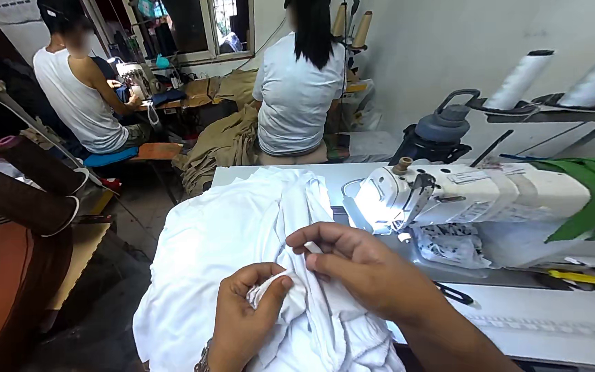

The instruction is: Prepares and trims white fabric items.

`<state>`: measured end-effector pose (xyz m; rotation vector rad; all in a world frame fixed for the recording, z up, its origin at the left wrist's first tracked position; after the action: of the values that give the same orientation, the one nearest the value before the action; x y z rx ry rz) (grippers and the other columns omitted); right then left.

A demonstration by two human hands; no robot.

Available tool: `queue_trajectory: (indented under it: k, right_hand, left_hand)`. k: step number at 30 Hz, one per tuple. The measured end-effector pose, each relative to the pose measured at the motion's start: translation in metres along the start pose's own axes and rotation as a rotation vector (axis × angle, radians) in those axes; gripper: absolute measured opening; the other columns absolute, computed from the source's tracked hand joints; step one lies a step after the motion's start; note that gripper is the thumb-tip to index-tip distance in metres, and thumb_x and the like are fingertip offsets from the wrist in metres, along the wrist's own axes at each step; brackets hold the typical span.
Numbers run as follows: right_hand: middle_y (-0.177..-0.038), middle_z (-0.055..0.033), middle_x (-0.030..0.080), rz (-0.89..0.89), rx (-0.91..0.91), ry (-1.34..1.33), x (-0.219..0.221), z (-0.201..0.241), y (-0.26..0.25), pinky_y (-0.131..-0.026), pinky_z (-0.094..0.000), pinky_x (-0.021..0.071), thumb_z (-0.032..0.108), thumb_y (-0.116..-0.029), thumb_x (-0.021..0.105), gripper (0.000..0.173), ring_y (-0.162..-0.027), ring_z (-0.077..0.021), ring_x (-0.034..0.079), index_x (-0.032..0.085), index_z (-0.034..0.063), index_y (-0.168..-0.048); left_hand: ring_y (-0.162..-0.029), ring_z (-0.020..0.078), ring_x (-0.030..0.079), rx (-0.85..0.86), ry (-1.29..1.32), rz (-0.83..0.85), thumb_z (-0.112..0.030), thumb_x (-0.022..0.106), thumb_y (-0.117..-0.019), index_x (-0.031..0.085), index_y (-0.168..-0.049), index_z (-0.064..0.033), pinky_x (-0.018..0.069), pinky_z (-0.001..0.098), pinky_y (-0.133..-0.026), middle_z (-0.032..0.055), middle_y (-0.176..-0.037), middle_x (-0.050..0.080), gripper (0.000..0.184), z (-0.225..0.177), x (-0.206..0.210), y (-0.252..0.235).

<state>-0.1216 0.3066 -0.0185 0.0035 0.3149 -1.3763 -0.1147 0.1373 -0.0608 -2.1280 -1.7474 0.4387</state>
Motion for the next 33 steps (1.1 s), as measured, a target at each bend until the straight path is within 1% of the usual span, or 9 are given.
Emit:
queue_trajectory:
  k: [1,3,5,8,11,18,22,25,33]
  right_hand:
    - [-0.086,0.0042,0.066,-0.039,-0.077,0.067,0.000,0.003,0.002,-0.056,-0.0198,0.0491,0.015,-0.0936,0.059,0.022,-0.066,-0.0055,0.058,0.074,0.0173,-0.110]
    - [-0.097,0.0063,0.061,-0.109,-0.217,0.222,0.002,0.011,0.008,-0.060,-0.0167,0.0517,0.019,-0.0978,0.057,0.026,-0.077,-0.0029,0.059,0.075,0.0213,-0.115]
    - [-0.098,0.0067,0.062,-0.160,-0.307,0.261,0.006,0.013,0.016,-0.066,-0.0156,0.0549,0.020,-0.0983,0.060,0.028,-0.082,-0.0018,0.061,0.074,0.0192,-0.122]
    - [-0.097,0.0032,0.069,-0.241,-0.355,0.129,0.010,0.006,0.026,-0.075,-0.0197,0.0587,0.013,-0.0940,0.067,0.033,-0.085,-0.0063,0.066,0.072,0.0119,-0.126]
    - [-0.102,-0.0015,0.074,-0.272,-0.366,-0.003,0.013,-0.002,0.030,-0.079,-0.0232,0.0611,0.008,-0.0931,0.070,0.035,-0.087,-0.0103,0.070,0.069,0.0094,-0.128]
    - [-0.092,-0.0010,0.074,-0.301,-0.363,-0.038,0.022,-0.006,0.030,-0.078,-0.0214,0.0610,0.003,-0.0916,0.070,0.042,-0.082,-0.0091,0.071,0.066,0.0075,-0.133]
    - [-0.092,-0.0001,0.074,-0.307,-0.391,0.007,0.025,-0.002,0.031,-0.077,-0.0201,0.0607,0.004,-0.0923,0.069,0.037,-0.082,-0.0070,0.070,0.067,0.0047,-0.130]
    - [-0.094,0.0001,0.076,-0.313,-0.395,0.038,0.026,-0.001,0.032,-0.078,-0.0198,0.0611,0.004,-0.0923,0.069,0.037,-0.082,-0.0057,0.071,0.069,0.0057,-0.129]
    - [-0.096,0.0006,0.075,-0.330,-0.446,0.134,0.032,0.005,0.028,-0.078,-0.0178,0.0604,0.006,-0.0929,0.068,0.033,-0.083,-0.0027,0.070,0.070,0.0028,-0.126]
  left_hand:
    - [-0.075,0.0048,0.068,0.002,-0.001,-0.001,-0.014,0.069,-0.0943,0.076,-0.094,-0.0046,0.0584,0.0213,-0.070,0.0001,-0.082,0.073,0.011,0.001,0.000,0.000]
    - [-0.076,0.0043,0.068,0.007,-0.011,-0.006,-0.014,0.068,-0.0949,0.076,-0.095,-0.0053,0.0580,0.0209,-0.071,-0.0005,-0.083,0.073,0.012,0.001,-0.001,0.000]
    - [-0.076,0.0031,0.068,0.005,-0.011,-0.015,-0.014,0.068,-0.0948,0.076,-0.095,-0.0058,0.0574,0.0199,-0.072,-0.0016,-0.083,0.073,0.012,0.001,-0.002,0.000]
    - [-0.076,0.0018,0.067,-0.016,0.022,-0.035,-0.014,0.069,-0.0940,0.076,-0.093,-0.0070,0.0571,0.0189,-0.071,-0.0028,-0.082,0.073,0.010,0.001,-0.004,0.000]
    - [-0.073,0.0014,0.066,-0.017,0.051,-0.051,-0.015,0.069,-0.0931,0.076,-0.091,-0.0081,0.0561,0.0185,-0.069,-0.0036,-0.080,0.071,0.010,0.004,-0.005,0.000]
    - [-0.074,0.0013,0.066,-0.005,0.070,-0.043,-0.014,0.069,-0.0922,0.076,-0.091,-0.0075,0.0562,0.0183,-0.070,-0.0033,-0.080,0.072,0.010,0.005,-0.005,0.001]
    - [-0.074,0.0010,0.066,0.002,0.064,-0.042,-0.013,0.070,-0.0913,0.076,-0.090,-0.0070,0.0568,0.0184,-0.071,-0.0034,-0.080,0.072,0.009,0.005,-0.004,0.002]
    - [-0.075,0.0013,0.067,0.011,0.056,-0.043,-0.012,0.070,-0.0912,0.076,-0.089,-0.0061,0.0568,0.0182,-0.072,-0.0031,-0.080,0.072,0.008,0.005,-0.002,0.002]
    - [-0.077,0.0018,0.067,0.020,0.030,-0.036,-0.013,0.071,-0.0911,0.077,-0.089,-0.0072,0.0565,0.0189,-0.073,-0.0030,-0.082,0.073,0.008,0.010,-0.001,0.003]
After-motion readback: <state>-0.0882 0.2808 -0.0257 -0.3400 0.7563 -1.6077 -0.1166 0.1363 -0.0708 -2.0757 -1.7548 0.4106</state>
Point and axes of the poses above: each hand's wrist, its own y-axis away from the middle knuckle, its own x-axis out of the palm, z = x × y, the point moved 7 cm from there along -y, towards the middle knuckle
